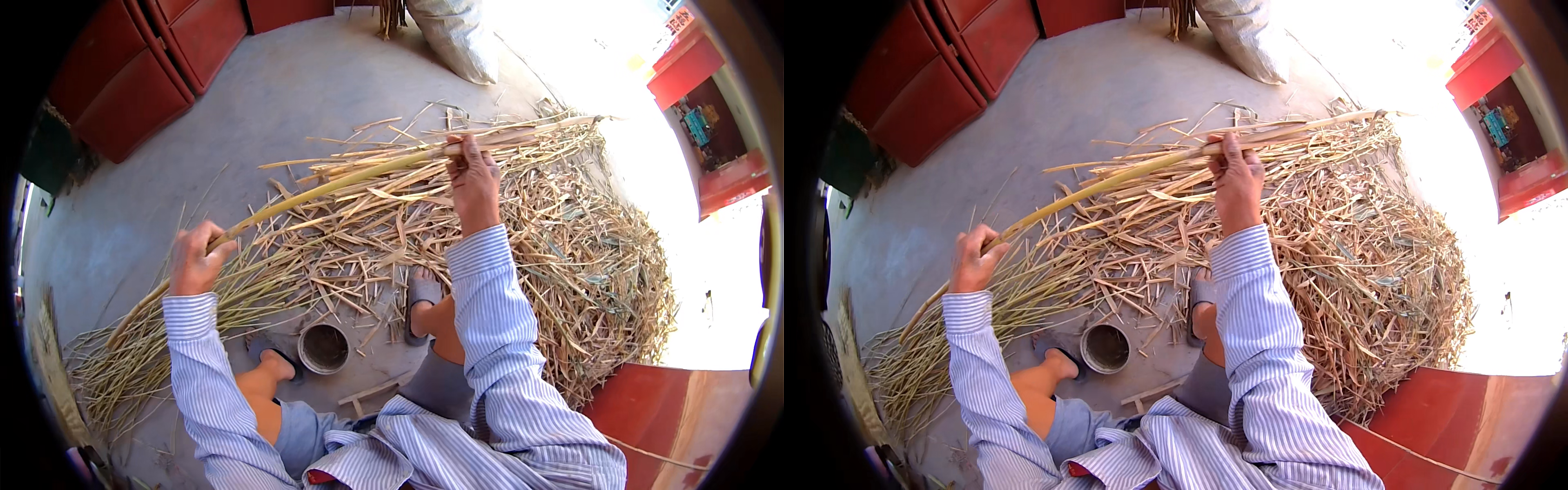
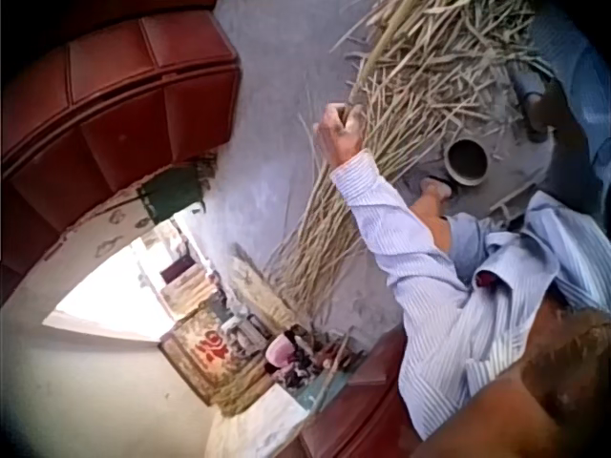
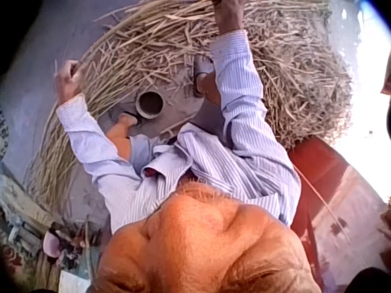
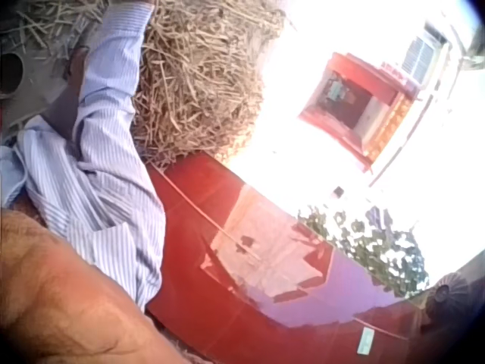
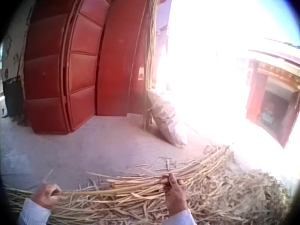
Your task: The person sits on the floor and repeatedly strips dried straw stalks by hand, separating the fibrous strands from the main stem. The separated fibers are placed into a pile on the floor, while the remaining stalks are set aside.
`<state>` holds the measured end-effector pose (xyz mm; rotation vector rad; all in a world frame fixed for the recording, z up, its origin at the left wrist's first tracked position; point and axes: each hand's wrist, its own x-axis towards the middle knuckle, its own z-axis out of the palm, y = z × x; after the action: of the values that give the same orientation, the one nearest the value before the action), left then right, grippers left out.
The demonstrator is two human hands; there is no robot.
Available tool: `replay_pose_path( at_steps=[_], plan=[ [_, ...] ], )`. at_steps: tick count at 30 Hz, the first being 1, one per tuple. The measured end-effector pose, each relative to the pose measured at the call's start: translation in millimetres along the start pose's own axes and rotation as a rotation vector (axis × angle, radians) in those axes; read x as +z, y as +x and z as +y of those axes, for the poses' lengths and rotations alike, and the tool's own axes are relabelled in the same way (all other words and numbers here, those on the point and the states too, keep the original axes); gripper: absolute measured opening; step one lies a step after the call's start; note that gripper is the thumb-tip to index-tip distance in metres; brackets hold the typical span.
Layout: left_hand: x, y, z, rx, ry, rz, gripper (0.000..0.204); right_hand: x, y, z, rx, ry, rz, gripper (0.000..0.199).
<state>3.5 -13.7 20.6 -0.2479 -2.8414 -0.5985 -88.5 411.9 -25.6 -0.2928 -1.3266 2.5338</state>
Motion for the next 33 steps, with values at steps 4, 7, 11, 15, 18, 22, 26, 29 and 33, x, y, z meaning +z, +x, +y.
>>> replay_pose_path(
  at_steps=[4,7,11,15,18,22,26,29,33],
  plan=[
    [-11,-9,-5,-0.031,0.176,-0.058,0.022,-11,-3,6,0.126,0.014,-0.061,0.019],
    [14,7,51,0.189,0.021,0.115,0.022,21,-25,24,0.223,0.01,-0.153,0.021],
    [49,18,77,0.297,-0.033,0.248,0.023,51,-45,39,0.375,-0.097,-0.177,0.024],
    [35,15,68,0.111,-0.154,0.102,0.026,16,1,25,0.117,0.129,-0.044,0.022],
    [33,8,59,0.024,-0.229,0.059,0.031,32,-16,29,0.296,0.259,-0.185,0.017],
    [37,13,57,-0.095,-0.453,-0.166,0.04,65,-56,39,0.422,0.215,-0.544,0.023],
    [47,14,67,-0.035,-0.374,-0.104,0.043,67,-53,48,0.247,0.083,-0.521,0.022],
    [54,9,73,0.077,-0.173,0.091,0.04,75,-58,51,0.163,0.039,-0.438,0.023],
    [58,5,76,0.174,0.02,0.203,0.035,79,-65,48,0.127,-0.027,-0.362,0.026]
  ],
)
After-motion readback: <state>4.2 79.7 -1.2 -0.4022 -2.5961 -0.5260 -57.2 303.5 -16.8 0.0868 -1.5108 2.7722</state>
